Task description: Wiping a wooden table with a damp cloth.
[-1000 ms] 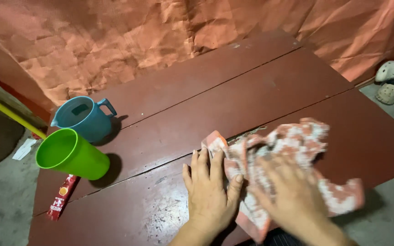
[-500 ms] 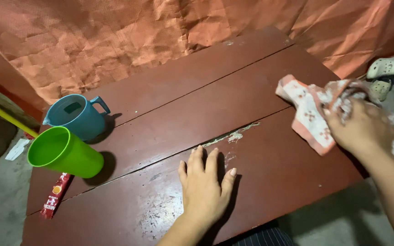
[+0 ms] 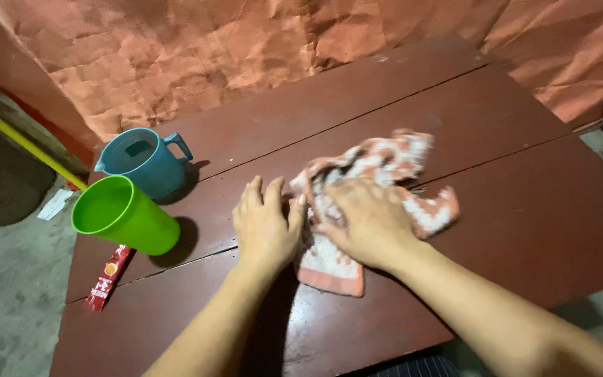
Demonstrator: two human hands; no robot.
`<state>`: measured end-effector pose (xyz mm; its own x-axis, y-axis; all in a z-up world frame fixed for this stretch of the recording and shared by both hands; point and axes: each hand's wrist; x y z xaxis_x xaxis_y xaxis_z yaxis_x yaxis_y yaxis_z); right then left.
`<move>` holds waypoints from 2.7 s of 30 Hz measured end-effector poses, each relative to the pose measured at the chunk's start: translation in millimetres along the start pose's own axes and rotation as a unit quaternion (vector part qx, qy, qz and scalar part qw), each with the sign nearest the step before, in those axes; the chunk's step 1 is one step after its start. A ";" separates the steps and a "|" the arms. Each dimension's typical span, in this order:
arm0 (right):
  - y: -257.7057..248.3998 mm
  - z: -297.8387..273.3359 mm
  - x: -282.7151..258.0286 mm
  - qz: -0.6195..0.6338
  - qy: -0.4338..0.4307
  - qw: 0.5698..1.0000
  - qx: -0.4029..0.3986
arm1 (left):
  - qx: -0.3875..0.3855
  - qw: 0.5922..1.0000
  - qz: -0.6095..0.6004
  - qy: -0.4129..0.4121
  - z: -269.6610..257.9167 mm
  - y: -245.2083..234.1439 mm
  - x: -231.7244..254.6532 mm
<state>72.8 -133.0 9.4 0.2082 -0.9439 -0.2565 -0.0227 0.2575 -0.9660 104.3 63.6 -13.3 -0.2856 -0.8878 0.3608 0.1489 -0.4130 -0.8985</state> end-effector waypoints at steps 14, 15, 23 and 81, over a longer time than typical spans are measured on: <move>-24.0 46.2 182.2 -0.069 0.172 0.983 -0.008 | -0.151 0.985 -0.016 -0.082 34.3 3.3 -2.3; -28.5 43.3 199.8 -0.085 0.229 0.970 -0.014 | -0.145 0.986 -0.014 -0.081 35.2 4.4 -2.2; -27.2 53.4 216.6 -0.075 0.317 0.944 0.047 | -0.094 0.992 0.012 -0.077 67.8 19.7 -17.4; 56.2 251.2 378.0 -0.068 0.096 0.974 0.193 | -0.115 0.989 0.025 -0.087 71.4 5.9 -12.2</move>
<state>395.8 -423.3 -133.7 -0.0046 -0.9863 -0.1646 0.3697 0.1513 -0.9167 176.3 57.6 -5.1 -0.1124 -0.9360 0.3336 -0.0655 -0.3280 -0.9424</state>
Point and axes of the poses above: each hand's wrist, its own z-axis towards the middle knuckle, its own y-axis out of the palm, x = y × z, and after that the axes turned 11 degrees about -x, right-handed
